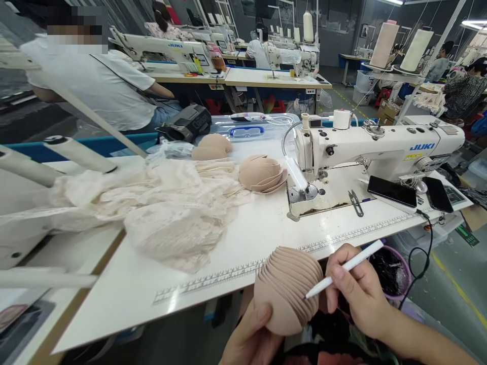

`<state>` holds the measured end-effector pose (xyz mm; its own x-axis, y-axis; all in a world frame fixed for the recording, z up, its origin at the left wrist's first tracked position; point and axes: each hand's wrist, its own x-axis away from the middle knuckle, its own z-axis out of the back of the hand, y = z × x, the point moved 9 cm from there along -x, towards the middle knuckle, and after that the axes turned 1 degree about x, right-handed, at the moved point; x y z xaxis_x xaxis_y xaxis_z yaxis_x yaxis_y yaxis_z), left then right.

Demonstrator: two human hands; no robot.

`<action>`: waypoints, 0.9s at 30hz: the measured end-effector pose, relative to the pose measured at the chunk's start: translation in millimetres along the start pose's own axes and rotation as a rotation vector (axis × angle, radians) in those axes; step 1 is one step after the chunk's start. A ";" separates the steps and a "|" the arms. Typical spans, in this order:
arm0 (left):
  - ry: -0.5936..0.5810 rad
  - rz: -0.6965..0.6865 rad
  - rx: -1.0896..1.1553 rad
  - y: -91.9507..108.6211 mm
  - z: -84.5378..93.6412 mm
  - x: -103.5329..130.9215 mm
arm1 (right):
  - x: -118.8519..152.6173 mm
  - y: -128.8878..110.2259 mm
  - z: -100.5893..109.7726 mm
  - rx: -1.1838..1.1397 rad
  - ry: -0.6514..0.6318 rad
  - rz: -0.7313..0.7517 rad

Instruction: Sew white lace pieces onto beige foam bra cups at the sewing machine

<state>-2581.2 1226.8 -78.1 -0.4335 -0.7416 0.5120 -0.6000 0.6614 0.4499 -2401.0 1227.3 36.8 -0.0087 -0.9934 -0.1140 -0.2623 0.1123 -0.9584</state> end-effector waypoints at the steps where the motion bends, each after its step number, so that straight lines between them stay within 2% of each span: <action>1: -0.001 -0.001 0.002 0.1 1.0 -0.2 | 0.4 0.3 0.4 0.011 0.002 -0.003; 7: -0.091 0.007 0.059 -0.6 -5.0 -2.1 | 2.5 -3.2 -8.4 0.054 -0.063 -0.021; 13: -0.049 0.014 0.020 -0.9 3.0 -2.4 | 1.2 -7.7 -9.0 0.090 -0.045 -0.014; 16: -0.079 0.015 0.030 -3.0 4.6 -4.3 | 2.1 -6.4 -13.1 0.121 -0.077 -0.038; 19: -0.122 -0.001 0.032 -4.7 6.0 -7.7 | 2.9 -6.6 -10.9 0.086 -0.051 -0.033; 27: -0.132 -0.005 0.025 -5.9 8.0 -9.9 | 4.5 -4.6 -14.8 0.086 -0.097 -0.030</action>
<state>-2578.7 1229.4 -91.7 -0.5141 -0.7543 0.4085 -0.6181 0.6559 0.4333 -2414.2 1222.0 44.5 0.0923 -0.9901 -0.1055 -0.1769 0.0880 -0.9803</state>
